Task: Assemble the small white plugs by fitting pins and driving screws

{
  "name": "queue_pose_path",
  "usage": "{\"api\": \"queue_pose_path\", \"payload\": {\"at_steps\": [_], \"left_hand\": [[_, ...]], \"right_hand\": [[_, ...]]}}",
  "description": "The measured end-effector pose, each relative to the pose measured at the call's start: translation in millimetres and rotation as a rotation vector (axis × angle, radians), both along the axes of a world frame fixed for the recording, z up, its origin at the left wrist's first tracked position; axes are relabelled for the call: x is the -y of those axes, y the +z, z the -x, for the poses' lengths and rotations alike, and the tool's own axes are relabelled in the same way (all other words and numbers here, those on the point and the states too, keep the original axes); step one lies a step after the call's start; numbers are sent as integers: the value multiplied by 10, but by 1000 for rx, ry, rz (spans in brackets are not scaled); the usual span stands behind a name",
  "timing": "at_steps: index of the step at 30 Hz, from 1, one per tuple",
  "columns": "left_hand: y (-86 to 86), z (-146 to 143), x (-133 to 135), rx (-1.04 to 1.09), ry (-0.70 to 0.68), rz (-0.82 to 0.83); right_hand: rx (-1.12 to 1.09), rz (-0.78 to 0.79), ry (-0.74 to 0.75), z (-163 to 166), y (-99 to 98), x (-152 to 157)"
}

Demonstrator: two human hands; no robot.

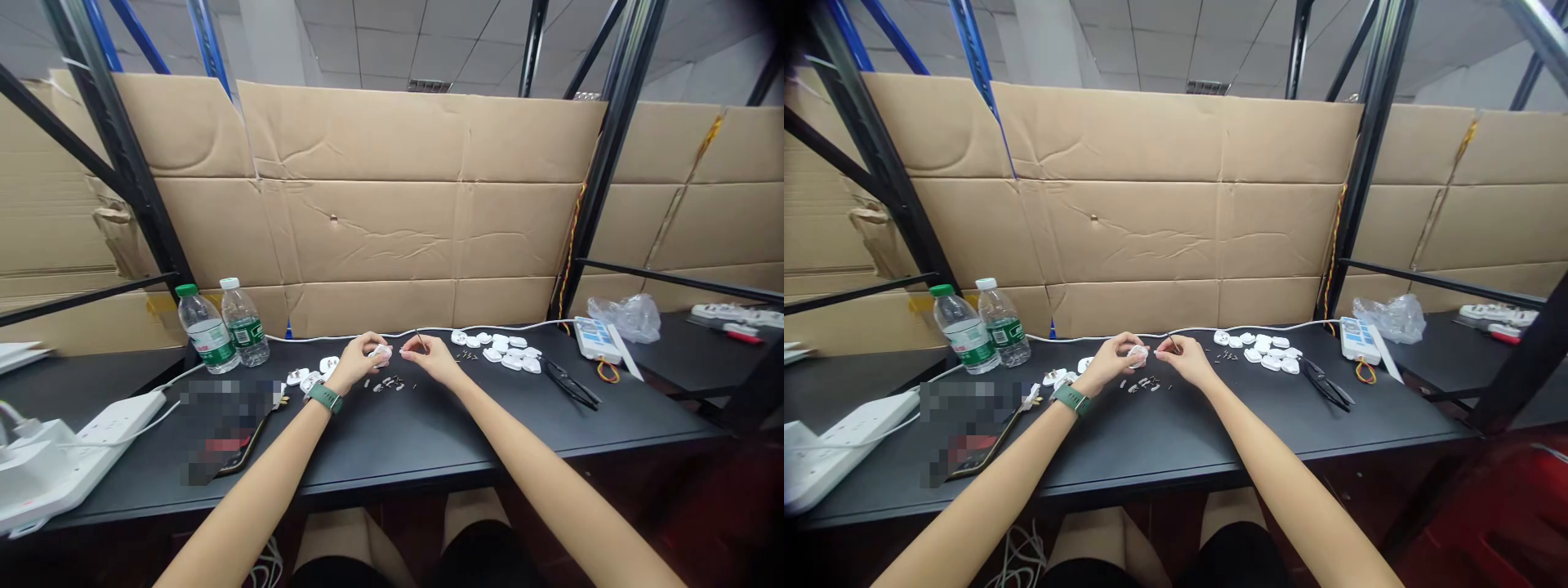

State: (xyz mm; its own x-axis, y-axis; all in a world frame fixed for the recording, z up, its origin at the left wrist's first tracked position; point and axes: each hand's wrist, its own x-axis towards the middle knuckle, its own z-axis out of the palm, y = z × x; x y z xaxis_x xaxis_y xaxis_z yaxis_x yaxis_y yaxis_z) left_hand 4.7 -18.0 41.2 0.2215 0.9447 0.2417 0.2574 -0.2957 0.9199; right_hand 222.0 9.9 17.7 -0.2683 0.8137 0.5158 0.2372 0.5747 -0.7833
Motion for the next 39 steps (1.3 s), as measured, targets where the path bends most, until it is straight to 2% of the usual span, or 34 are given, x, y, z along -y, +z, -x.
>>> {"api": "queue_pose_path", "payload": {"at_steps": [5,11,19,26,31,39], "left_hand": [[6,-15,30,98,-48,100],[45,-74,83,46,-62,155],[17,-148,97,55,-216,108],[0,-163,73,78,-262,85],[-26,-172,64,83,-246,93],[22,-188,113,77,-261,122]], "right_hand": [[76,-82,-42,10,54,95],[92,-167,-25,60,60,169],[108,-170,-74,66,56,171],[86,-222,-75,48,45,142],[113,-210,-89,46,43,134],[134,-241,-105,30,8,103]]}}
